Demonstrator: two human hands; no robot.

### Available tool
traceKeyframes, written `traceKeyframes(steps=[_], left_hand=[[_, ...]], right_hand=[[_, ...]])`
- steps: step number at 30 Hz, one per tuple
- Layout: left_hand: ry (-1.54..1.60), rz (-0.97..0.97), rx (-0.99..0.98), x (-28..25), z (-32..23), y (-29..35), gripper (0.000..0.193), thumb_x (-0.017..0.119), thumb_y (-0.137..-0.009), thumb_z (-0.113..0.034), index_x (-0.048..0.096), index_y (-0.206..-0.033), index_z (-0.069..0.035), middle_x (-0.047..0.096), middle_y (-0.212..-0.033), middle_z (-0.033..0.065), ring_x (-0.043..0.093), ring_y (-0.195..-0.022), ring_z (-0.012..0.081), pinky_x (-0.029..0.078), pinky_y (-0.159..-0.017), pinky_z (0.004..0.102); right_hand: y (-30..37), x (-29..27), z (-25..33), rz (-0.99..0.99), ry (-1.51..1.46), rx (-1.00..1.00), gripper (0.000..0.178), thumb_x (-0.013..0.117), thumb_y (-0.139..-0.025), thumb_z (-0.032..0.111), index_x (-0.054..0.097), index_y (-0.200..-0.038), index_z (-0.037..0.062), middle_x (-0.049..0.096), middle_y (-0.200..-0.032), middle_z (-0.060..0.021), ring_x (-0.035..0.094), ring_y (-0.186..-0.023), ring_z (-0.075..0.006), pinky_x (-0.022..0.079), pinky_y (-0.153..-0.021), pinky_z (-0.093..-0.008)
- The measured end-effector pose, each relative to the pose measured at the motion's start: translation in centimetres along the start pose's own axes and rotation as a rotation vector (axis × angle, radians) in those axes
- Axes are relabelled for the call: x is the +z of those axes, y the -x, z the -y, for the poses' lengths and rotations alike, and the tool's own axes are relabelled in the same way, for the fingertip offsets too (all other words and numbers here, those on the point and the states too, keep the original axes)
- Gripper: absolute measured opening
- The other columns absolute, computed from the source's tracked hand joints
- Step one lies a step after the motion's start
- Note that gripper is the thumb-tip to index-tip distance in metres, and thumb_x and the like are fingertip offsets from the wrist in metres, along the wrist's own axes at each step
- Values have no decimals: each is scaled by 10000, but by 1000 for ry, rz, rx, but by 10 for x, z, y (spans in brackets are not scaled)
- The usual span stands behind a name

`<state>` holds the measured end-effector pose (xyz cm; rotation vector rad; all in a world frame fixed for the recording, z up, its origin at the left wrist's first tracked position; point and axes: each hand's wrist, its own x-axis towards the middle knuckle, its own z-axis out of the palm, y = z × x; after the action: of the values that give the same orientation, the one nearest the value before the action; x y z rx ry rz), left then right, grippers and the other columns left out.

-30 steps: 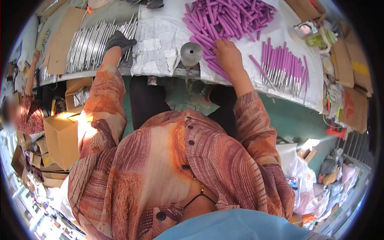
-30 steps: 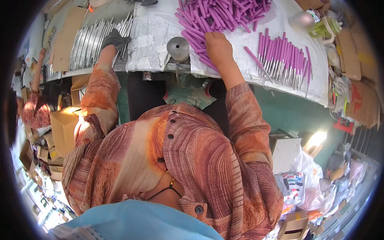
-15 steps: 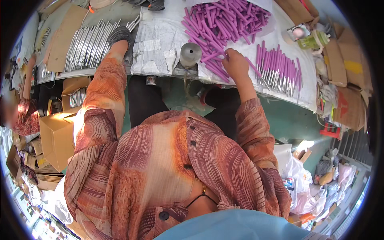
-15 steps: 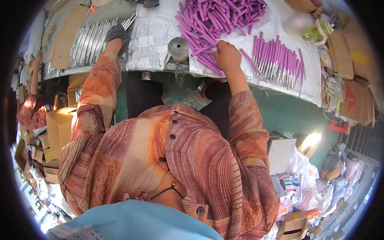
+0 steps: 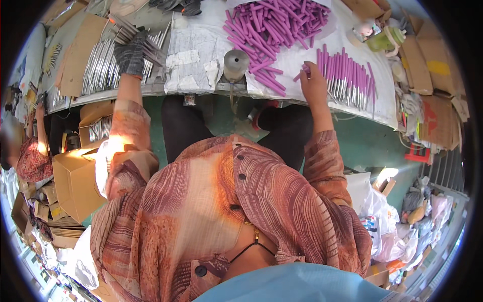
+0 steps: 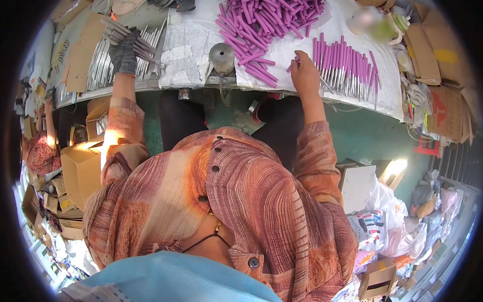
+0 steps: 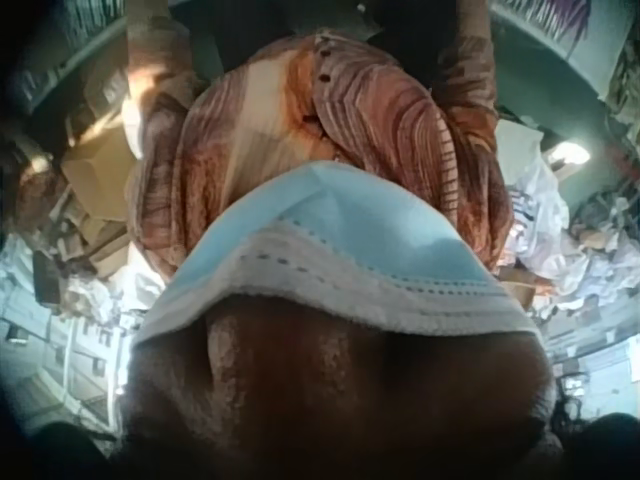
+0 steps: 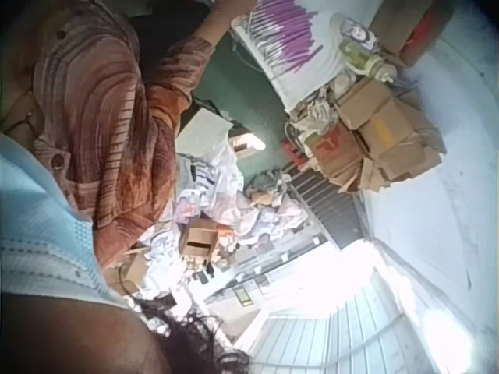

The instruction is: Assembling metal pins into purple plastic sleeves at a factory workbench.

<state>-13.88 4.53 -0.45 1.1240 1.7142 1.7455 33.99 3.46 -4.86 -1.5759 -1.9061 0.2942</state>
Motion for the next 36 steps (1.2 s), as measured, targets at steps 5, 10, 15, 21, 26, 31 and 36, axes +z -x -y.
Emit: traceKeyframes(steps=[5,10,15,21,26,31,36], left_hand=[[185,-86,-153,45,29,64,232,724,-694,-67,620,-892,-4,645,-853,61,578,-671,138,475,-630,307],[83,-45,-280,44,20,57,229,708,-704,-62,628,-911,-4,640,-794,81,599,-675,173,478,-582,304],[598,90,-573,57,-10,62,234,676,-725,-52,623,-940,24,634,-825,132,609,-719,224,514,-640,340],[789,241,-569,83,-31,82,200,656,-746,-72,626,-916,28,631,-833,141,608,-780,235,514,-699,357],[451,147,-309,102,-47,91,258,742,-691,-111,626,-893,0,641,-825,96,604,-698,163,498,-610,310],[210,33,12,111,-59,97,285,793,-664,-107,639,-889,-23,651,-805,61,597,-642,127,486,-561,286],[258,-40,-1,117,-69,110,286,761,-682,-15,622,-932,-2,652,-854,69,602,-687,128,516,-626,276]], right_hand=[[9,13,13,-31,21,-54,269,572,-799,89,554,-1065,54,630,-887,-148,611,-795,-317,478,-693,-401],[7,-3,9,145,287,-93,146,591,-763,87,541,-890,35,634,-876,-158,616,-799,-327,483,-679,-413],[4,-10,1,406,600,31,189,534,-745,56,554,-933,70,630,-793,-160,614,-802,-349,475,-678,-461],[8,-9,-12,282,374,-139,326,502,-759,35,516,-1083,67,623,-814,-217,613,-806,-388,476,-686,-479],[18,-11,30,278,99,-31,593,537,-708,-7,382,-1275,70,595,-888,-249,580,-820,-417,449,-707,-475],[28,-4,44,191,-60,-112,656,589,-717,1,331,-1313,90,588,-897,-226,602,-749,-369,475,-670,-417],[21,-13,74,206,-398,52,638,634,-744,28,328,-1301,69,584,-922,-190,624,-755,-300,497,-670,-348]])
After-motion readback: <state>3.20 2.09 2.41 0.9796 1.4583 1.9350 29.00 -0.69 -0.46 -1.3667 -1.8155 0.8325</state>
